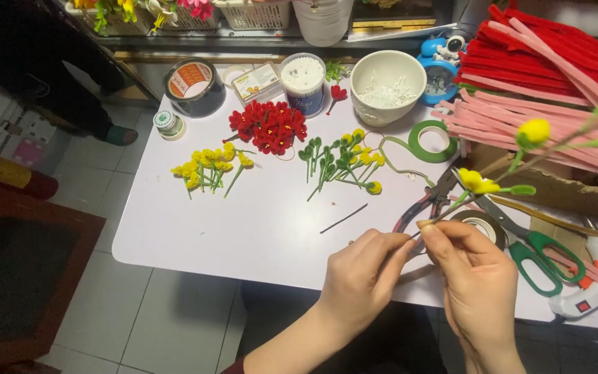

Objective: Assembling artificial flower branches by attaching yellow flower heads to a stem using floral tape.

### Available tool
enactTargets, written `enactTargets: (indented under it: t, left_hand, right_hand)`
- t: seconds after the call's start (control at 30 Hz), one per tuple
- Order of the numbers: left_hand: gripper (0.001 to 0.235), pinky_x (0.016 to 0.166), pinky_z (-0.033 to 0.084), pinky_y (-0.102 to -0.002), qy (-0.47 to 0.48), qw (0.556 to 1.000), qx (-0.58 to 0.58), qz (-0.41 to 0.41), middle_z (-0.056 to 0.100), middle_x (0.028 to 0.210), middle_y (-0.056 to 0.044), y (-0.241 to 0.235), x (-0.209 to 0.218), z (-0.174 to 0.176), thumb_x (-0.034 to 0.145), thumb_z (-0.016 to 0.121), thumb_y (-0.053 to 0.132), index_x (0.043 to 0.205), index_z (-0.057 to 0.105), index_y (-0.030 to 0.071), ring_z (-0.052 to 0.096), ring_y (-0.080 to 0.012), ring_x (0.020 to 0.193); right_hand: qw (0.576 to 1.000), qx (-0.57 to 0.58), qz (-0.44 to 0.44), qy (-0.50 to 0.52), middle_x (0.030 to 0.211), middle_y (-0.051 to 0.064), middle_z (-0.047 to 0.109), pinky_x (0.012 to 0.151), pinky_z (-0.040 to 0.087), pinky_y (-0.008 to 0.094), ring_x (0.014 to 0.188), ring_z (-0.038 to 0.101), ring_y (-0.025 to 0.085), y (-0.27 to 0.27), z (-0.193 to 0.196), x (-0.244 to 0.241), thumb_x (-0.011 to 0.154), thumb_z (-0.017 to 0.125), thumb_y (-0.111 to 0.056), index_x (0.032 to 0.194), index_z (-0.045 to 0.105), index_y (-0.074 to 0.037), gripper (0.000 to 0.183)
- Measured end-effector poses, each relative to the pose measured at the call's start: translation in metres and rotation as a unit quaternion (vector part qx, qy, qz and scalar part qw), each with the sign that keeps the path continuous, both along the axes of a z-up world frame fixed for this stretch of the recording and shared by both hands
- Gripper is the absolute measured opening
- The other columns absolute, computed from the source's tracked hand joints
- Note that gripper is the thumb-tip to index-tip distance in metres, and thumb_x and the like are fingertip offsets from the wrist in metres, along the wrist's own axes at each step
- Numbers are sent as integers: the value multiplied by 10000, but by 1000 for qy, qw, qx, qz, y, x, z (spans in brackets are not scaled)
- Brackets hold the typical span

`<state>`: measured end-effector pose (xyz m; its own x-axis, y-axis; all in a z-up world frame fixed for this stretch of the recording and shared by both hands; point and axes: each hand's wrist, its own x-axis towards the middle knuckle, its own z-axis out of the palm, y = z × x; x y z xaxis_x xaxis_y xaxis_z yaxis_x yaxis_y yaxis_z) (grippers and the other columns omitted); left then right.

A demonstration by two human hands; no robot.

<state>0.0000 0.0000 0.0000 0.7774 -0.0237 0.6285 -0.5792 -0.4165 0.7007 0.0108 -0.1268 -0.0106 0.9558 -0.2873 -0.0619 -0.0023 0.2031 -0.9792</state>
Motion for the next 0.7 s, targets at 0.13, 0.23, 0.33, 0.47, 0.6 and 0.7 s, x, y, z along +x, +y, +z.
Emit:
enactTargets:
  t: [0.13, 0.23, 0.33, 0.47, 0.6, 0.7]
  left_hand:
    - [37, 515, 427, -257, -9, 1000, 12, 14, 541, 696, -49, 3, -4, -4, 910, 586, 22, 935, 569, 43, 503, -163, 555]
    - [28, 506, 397, -293, -75, 991, 94, 55, 516, 686, -56, 5, -4, -6, 919, 578, 37, 934, 582, 13, 478, -197, 549]
    - [56, 459, 355, -303, -100, 989, 95, 60, 488, 666, -74, 4, -4, -7, 911, 580, 11, 958, 587, -19, 452, -212, 529]
    - [58, 507, 411, -219, 114, 986, -117, -6, 595, 681, -26, 3, -7, 0, 888, 594, 75, 831, 594, 65, 504, -107, 548]
    - [111, 514, 408, -178, 327, 890, -297, -110, 558, 604, -32, 8, -6, 6, 877, 621, 140, 825, 596, 45, 526, -77, 522]
    - [121, 402, 250, -167, 404, 795, -390, -228, 509, 542, -67, 14, -5, 8, 909, 582, 155, 872, 559, 42, 329, -65, 411]
  right_hand:
    - [999, 35, 17, 18, 767, 47, 611, 698, 423, 158, 698, 534, 74, 6, 4, 1, 776, 692, -17, 847, 627, 5, 99]
    - [1000, 6, 1, 23, 766, 37, 610, 706, 425, 153, 706, 534, 66, 11, 5, 0, 760, 700, 3, 827, 622, -8, 104]
    - [1000, -11, -22, 19, 744, 39, 604, 635, 431, 135, 634, 515, 56, 15, 4, 0, 771, 707, -3, 818, 614, -6, 105]
    - [997, 49, 22, 46, 859, 135, 650, 722, 477, 207, 743, 583, 141, 7, 1, 2, 781, 654, 18, 901, 622, 52, 129]
    - [991, 46, 122, -1, 928, 171, 665, 793, 488, 259, 846, 606, 195, -11, -9, 3, 793, 614, 32, 941, 623, 79, 156]
    - [980, 22, 192, -48, 922, 151, 650, 759, 502, 264, 853, 611, 194, -20, -8, 2, 827, 602, -21, 866, 619, 57, 89]
